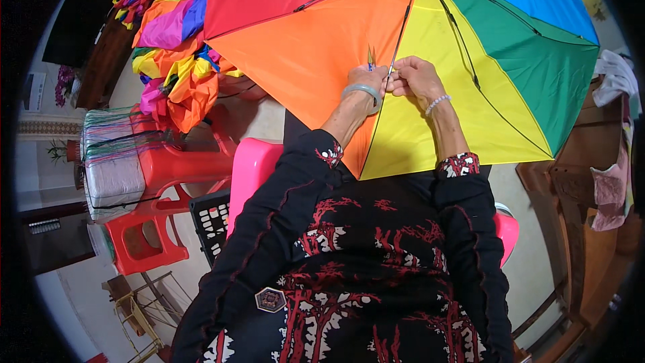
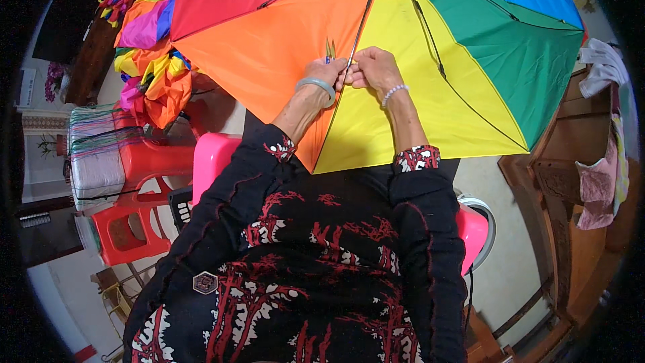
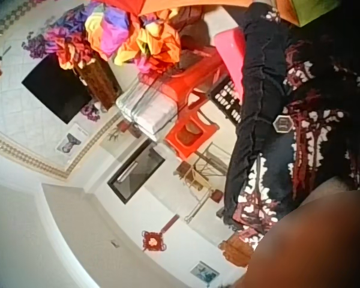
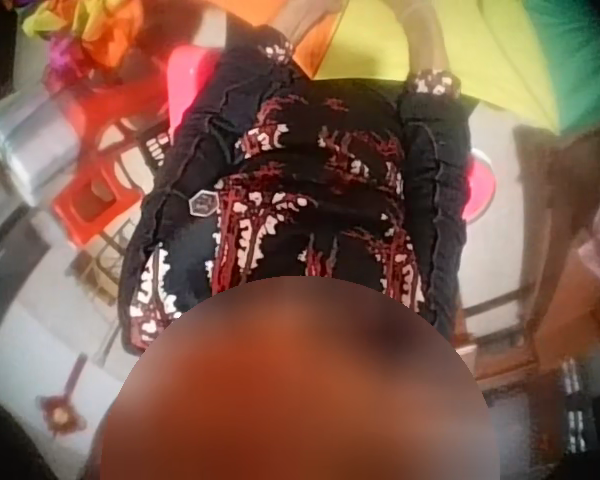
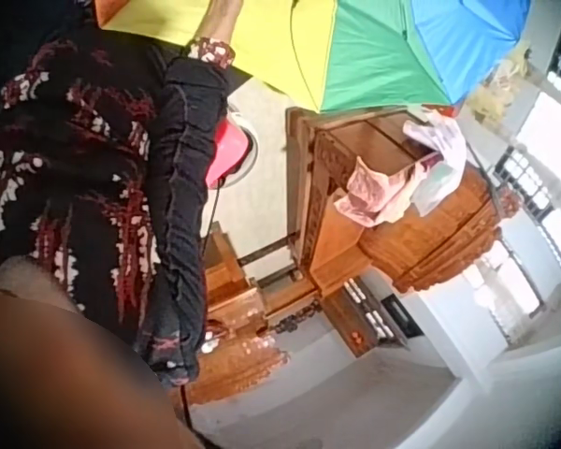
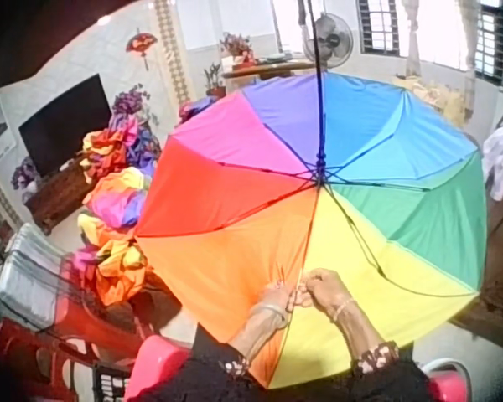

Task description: Assemble a rainbow-colored umbrella by sewing the fabric panels to the metal rib structure.

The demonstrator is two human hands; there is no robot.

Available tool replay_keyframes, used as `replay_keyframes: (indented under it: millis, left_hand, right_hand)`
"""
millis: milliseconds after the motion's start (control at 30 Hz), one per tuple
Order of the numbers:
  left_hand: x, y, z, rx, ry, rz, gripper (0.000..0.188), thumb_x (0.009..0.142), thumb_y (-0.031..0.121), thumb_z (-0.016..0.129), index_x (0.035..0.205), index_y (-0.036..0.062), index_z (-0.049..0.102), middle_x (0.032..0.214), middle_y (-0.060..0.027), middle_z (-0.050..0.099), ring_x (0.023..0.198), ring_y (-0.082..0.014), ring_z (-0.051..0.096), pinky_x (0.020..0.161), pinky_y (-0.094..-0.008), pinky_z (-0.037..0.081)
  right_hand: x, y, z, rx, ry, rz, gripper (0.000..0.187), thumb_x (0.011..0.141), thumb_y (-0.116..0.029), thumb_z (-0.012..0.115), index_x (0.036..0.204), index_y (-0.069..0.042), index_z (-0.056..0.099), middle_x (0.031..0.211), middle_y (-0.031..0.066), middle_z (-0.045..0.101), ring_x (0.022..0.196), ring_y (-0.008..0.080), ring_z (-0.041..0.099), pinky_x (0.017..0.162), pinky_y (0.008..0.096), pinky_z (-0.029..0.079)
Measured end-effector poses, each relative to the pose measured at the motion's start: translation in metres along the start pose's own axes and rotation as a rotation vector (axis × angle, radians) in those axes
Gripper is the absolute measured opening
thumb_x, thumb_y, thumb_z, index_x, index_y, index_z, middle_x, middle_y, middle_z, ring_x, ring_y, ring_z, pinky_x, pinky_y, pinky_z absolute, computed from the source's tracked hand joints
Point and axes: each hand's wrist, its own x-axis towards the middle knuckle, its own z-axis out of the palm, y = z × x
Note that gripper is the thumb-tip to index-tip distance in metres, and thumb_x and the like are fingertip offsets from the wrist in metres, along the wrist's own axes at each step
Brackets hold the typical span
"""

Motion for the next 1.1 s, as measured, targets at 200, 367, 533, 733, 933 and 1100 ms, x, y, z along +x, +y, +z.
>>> replay_keyframes:
  millis: [200, 367, 533, 733, 933, 1100]
  left_hand:
    - [-0.002, 0.001, 0.004, 0.029, -0.031, -0.006, 0.014, 0.081, 0.004, 0.053, 0.067, -0.0004, 0.051, 0.051, -0.0069, 0.051, 0.038, -0.0128, 0.044, 0.035, -0.0271, 0.031]
    - [0.002, -0.003, -0.002, 0.021, -0.086, 0.033, 0.017, 0.080, 0.007, 0.054, 0.065, 0.0003, 0.052, 0.051, -0.0075, 0.053, 0.038, -0.0125, 0.044, 0.035, -0.0260, 0.031]
    - [-0.007, 0.005, -0.005, 0.180, -0.145, 0.067, 0.019, 0.080, 0.010, 0.057, 0.062, 0.0026, 0.054, 0.051, -0.0052, 0.054, 0.038, -0.0102, 0.044, 0.035, -0.0243, 0.031]
    - [-0.015, 0.009, -0.003, 0.353, -0.124, 0.096, 0.015, 0.080, 0.014, 0.061, 0.068, 0.0040, 0.059, 0.056, -0.0021, 0.057, 0.044, -0.0078, 0.046, 0.040, -0.0213, 0.034]
    - [-0.010, 0.008, -0.006, 0.488, -0.070, 0.213, 0.013, 0.076, 0.011, 0.061, 0.068, 0.0029, 0.057, 0.055, -0.0020, 0.056, 0.044, -0.0078, 0.050, 0.039, -0.0232, 0.036]
    - [-0.004, -0.008, -0.005, 0.442, 0.043, 0.408, 0.010, 0.074, 0.009, 0.061, 0.075, -0.0001, 0.056, 0.058, -0.0034, 0.057, 0.047, -0.0098, 0.056, 0.042, -0.0246, 0.043]
  right_hand:
    - [-0.008, -0.006, 0.000, -0.093, 0.023, 0.028, 0.008, 0.081, -0.002, 0.047, 0.078, 0.001, 0.053, 0.062, 0.0113, 0.059, 0.050, 0.0191, 0.059, 0.046, 0.0295, 0.048]
    - [0.010, 0.019, -0.014, -0.814, 0.113, -0.382, 0.010, 0.082, -0.007, 0.047, 0.079, 0.000, 0.053, 0.064, 0.0157, 0.059, 0.055, 0.0282, 0.059, 0.053, 0.0366, 0.047]
    - [0.000, 0.020, -0.018, -0.675, 0.234, -0.531, 0.012, 0.083, -0.011, 0.046, 0.079, -0.001, 0.051, 0.066, 0.0172, 0.058, 0.058, 0.0328, 0.057, 0.055, 0.0405, 0.045]
    - [0.002, 0.012, 0.005, -0.254, 0.122, -0.445, 0.013, 0.084, -0.010, 0.045, 0.077, 0.000, 0.048, 0.061, 0.0104, 0.055, 0.051, 0.0193, 0.056, 0.047, 0.0324, 0.044]
    - [0.002, 0.014, 0.000, -0.106, -0.009, -0.345, 0.011, 0.085, -0.009, 0.046, 0.079, 0.001, 0.046, 0.066, 0.0079, 0.054, 0.048, 0.0124, 0.053, 0.043, 0.0245, 0.045]
    - [0.003, 0.014, -0.001, 0.108, 0.002, -0.266, 0.010, 0.084, -0.007, 0.050, 0.085, 0.002, 0.047, 0.072, 0.0087, 0.055, 0.048, 0.0123, 0.052, 0.044, 0.0231, 0.049]
